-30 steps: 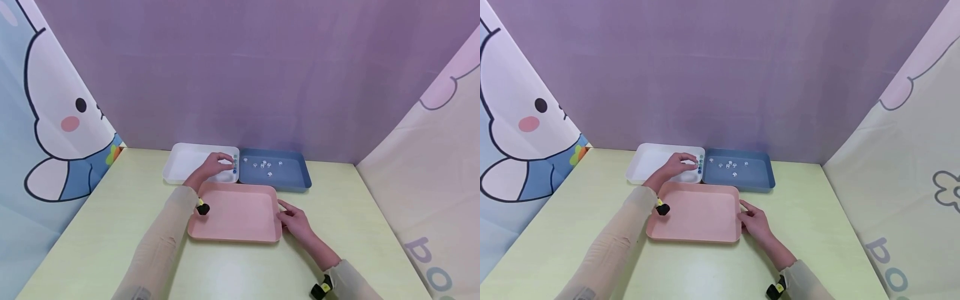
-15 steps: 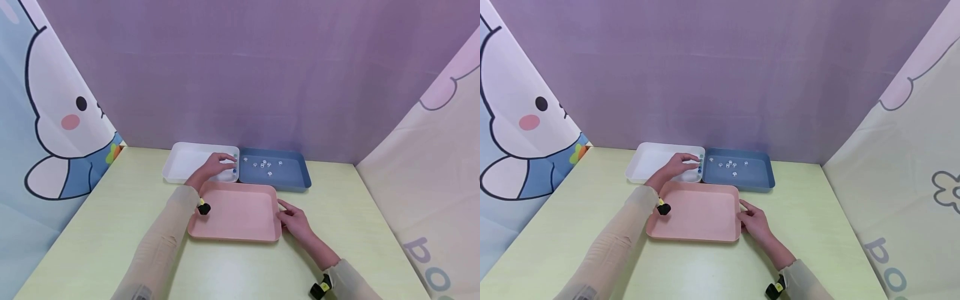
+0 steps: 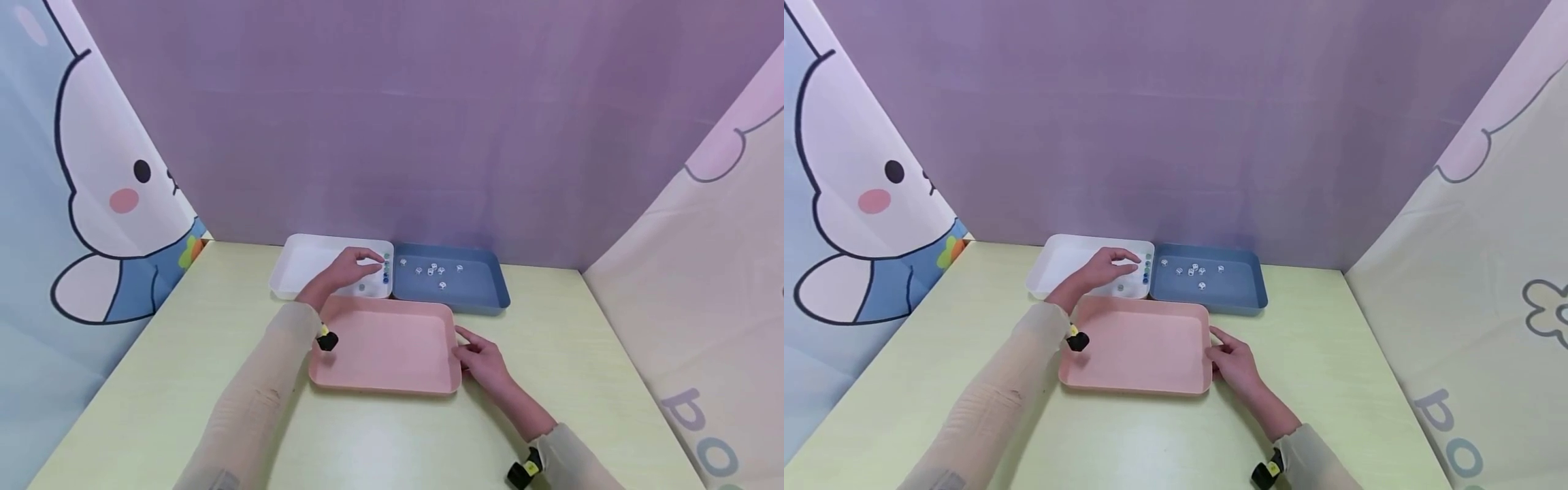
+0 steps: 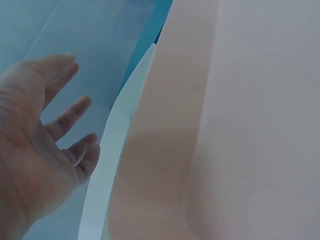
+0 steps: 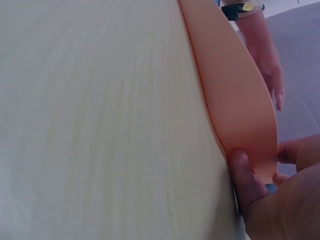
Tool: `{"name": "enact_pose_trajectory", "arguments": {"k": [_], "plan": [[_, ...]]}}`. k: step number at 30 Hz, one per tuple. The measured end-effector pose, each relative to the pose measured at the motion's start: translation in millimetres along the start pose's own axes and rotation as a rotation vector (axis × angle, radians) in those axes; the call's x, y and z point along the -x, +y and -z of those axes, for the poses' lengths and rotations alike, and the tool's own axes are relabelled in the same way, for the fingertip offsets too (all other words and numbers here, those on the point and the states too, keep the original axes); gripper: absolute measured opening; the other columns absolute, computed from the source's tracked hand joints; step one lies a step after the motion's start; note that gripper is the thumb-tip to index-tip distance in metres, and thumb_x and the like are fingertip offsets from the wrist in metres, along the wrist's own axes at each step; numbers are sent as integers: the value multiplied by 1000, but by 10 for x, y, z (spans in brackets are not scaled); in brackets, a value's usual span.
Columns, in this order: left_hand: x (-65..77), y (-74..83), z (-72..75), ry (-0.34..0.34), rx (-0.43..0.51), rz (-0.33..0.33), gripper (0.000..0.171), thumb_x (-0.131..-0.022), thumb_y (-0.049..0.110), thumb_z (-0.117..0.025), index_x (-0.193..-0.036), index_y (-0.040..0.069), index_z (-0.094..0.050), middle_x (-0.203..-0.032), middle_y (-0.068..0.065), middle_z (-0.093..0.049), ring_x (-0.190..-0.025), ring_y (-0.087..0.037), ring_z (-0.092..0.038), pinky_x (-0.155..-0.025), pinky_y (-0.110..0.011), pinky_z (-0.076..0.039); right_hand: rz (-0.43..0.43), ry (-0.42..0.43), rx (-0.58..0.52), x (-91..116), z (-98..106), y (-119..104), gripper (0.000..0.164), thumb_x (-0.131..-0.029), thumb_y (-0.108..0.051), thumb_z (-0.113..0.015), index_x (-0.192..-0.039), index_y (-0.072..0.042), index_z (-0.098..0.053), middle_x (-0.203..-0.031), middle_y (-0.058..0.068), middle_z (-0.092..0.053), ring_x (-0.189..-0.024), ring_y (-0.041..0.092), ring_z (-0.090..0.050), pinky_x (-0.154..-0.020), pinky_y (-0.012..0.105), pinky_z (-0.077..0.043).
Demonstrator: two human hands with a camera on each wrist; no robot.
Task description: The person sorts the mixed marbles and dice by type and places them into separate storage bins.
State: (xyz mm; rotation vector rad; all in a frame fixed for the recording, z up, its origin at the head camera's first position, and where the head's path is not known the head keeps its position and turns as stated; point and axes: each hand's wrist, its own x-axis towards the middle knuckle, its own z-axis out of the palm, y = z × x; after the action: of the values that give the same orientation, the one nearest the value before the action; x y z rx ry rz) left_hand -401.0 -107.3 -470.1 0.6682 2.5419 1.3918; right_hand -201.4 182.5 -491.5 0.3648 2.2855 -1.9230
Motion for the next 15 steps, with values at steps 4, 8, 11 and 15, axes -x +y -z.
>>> {"name": "enact_pose_trajectory", "arguments": {"k": [4,8,11,15], "plan": [[32,4,54,-27,-56,0,32,-84,29,-60,-111,13,-61,-113,2,-55,-115,-19,-41,-97,-45,-28,20,3,14,-39,12,-15,46,-81,-8,-61,-125,-17,-51,-92,18,-59,-68,27,-61,-53,36,-51],[149,-6,96,-55,-143,31,35,-84,31,-60,-116,16,-57,-118,-1,-52,-116,-24,-40,-96,-43,-31,28,0,43,-66,15,-25,46,-82,-9,-61,-126,-16,-50,-97,18,-55,-69,27,-61,-55,36,-51],[269,-2,131,-88,-204,48,39,-83,35,-59,-119,20,-53,-123,-1,-47,-118,-25,-38,-94,-43,-33,76,10,159,-80,25,-65,46,-84,-15,-60,-128,-15,-46,-105,16,-53,-75,25,-60,-58,34,-51],[430,37,202,-99,-301,14,46,-82,39,-59,-123,21,-50,-126,0,-43,-118,-21,-36,-94,-41,-33,270,51,444,-115,58,-200,50,-86,-24,-57,-131,-11,-41,-119,14,-48,-90,27,-56,-68,35,-50]]}}
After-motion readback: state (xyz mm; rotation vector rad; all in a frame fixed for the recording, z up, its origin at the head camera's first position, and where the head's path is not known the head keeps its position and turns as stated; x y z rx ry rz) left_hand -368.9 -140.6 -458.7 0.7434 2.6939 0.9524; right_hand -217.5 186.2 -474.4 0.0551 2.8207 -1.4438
